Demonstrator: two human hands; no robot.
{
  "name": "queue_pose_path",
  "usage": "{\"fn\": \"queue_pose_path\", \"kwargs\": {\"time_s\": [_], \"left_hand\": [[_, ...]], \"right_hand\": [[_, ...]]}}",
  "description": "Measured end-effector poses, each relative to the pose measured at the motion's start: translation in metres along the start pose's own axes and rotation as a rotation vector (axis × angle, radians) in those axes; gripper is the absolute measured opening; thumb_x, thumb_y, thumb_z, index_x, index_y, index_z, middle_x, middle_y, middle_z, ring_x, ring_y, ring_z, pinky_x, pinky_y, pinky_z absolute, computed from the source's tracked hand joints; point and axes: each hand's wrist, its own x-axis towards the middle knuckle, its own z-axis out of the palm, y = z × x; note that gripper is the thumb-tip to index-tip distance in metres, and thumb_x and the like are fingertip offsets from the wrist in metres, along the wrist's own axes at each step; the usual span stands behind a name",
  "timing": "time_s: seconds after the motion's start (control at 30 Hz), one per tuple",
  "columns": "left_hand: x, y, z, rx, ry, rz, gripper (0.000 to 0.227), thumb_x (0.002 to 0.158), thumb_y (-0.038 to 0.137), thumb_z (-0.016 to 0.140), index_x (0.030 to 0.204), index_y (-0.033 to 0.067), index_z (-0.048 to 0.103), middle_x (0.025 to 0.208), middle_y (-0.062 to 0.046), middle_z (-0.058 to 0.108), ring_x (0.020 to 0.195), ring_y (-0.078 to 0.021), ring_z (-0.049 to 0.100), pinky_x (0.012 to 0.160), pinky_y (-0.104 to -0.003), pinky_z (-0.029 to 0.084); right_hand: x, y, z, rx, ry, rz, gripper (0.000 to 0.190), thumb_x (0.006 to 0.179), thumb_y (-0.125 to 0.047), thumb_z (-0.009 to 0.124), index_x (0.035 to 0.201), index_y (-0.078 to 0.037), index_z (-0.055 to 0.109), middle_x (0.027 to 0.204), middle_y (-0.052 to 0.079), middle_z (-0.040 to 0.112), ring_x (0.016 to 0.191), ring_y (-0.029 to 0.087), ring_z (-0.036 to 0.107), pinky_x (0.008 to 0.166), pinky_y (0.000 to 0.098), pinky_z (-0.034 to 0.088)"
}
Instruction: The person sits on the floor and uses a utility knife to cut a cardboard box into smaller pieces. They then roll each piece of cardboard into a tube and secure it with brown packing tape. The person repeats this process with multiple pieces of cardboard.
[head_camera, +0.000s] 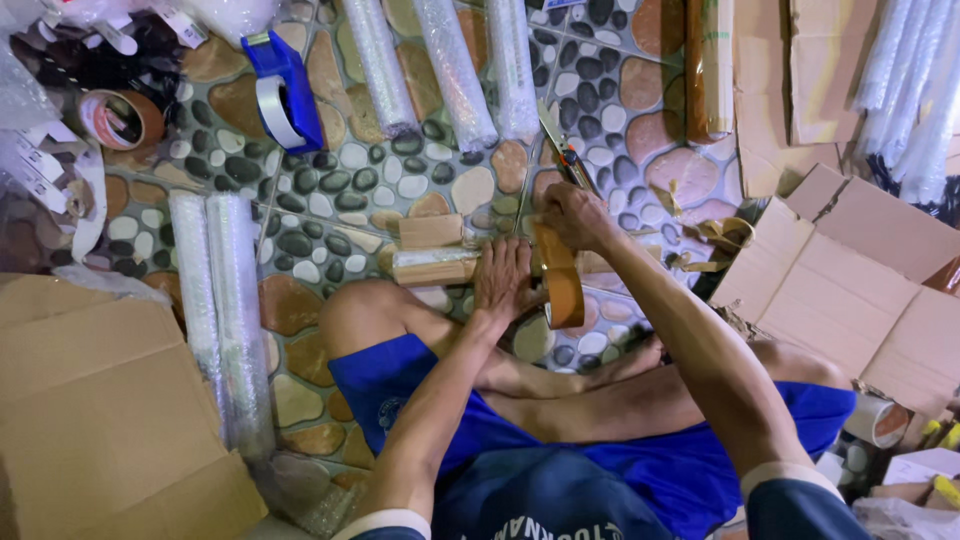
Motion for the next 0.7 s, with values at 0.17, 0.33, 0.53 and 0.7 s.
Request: {"fn": "queue_pose_path", "kwargs": {"time_s": [0.17, 0.33, 0.53, 0.7], "left_hand": [[0.007, -0.002, 0.035, 0.081, 0.08, -0.018, 0.053, 0.089, 0.046, 0.056, 0.12, 0.0025, 0.057, 0.106, -0.018, 0.058, 0.108, -0.0353, 0.057, 0.107, -0.049, 0.041], [0.018, -0.009, 0.075, -0.053, 0.142, -0.053, 0.069, 0.089, 0.064, 0.053, 0.114, 0.0001, 0.061, 0.108, -0.023, 0.062, 0.108, -0.0402, 0.059, 0.104, -0.053, 0.043], [0.008, -0.001, 0.055, -0.127, -0.24, -0.131, 0.095, 0.071, 0.067, 0.069, 0.138, 0.0015, 0.053, 0.147, -0.023, 0.055, 0.138, -0.043, 0.048, 0.112, -0.055, 0.041], [0.011, -0.01, 0.046, -0.007, 0.11, -0.021, 0.112, 0.078, 0.095, 0.002, 0.113, 0.0025, 0.055, 0.105, -0.018, 0.053, 0.1, -0.0321, 0.055, 0.094, -0.046, 0.043]], "right_hand": [[0.023, 0.037, 0.017, -0.305, -0.343, 0.339, 0.04, 0.085, -0.052, 0.073, 0.114, -0.027, 0.063, 0.125, 0.015, 0.069, 0.118, 0.042, 0.068, 0.1, 0.0547, 0.051], [0.015, 0.046, 0.017, -0.316, -0.065, 0.205, 0.045, 0.092, -0.042, 0.077, 0.123, -0.022, 0.05, 0.123, 0.012, 0.069, 0.115, 0.039, 0.07, 0.097, 0.0524, 0.054], [-0.05, -0.011, 0.001, -0.225, -0.235, 0.248, 0.07, 0.102, -0.078, 0.041, 0.131, -0.022, 0.072, 0.126, 0.01, 0.078, 0.126, 0.03, 0.069, 0.119, 0.0496, 0.04], [-0.141, -0.04, 0.035, -0.04, 0.093, 0.576, 0.053, 0.1, -0.068, 0.059, 0.13, -0.024, 0.058, 0.069, -0.006, 0.072, 0.091, 0.03, 0.072, 0.096, 0.0574, 0.044]]}}
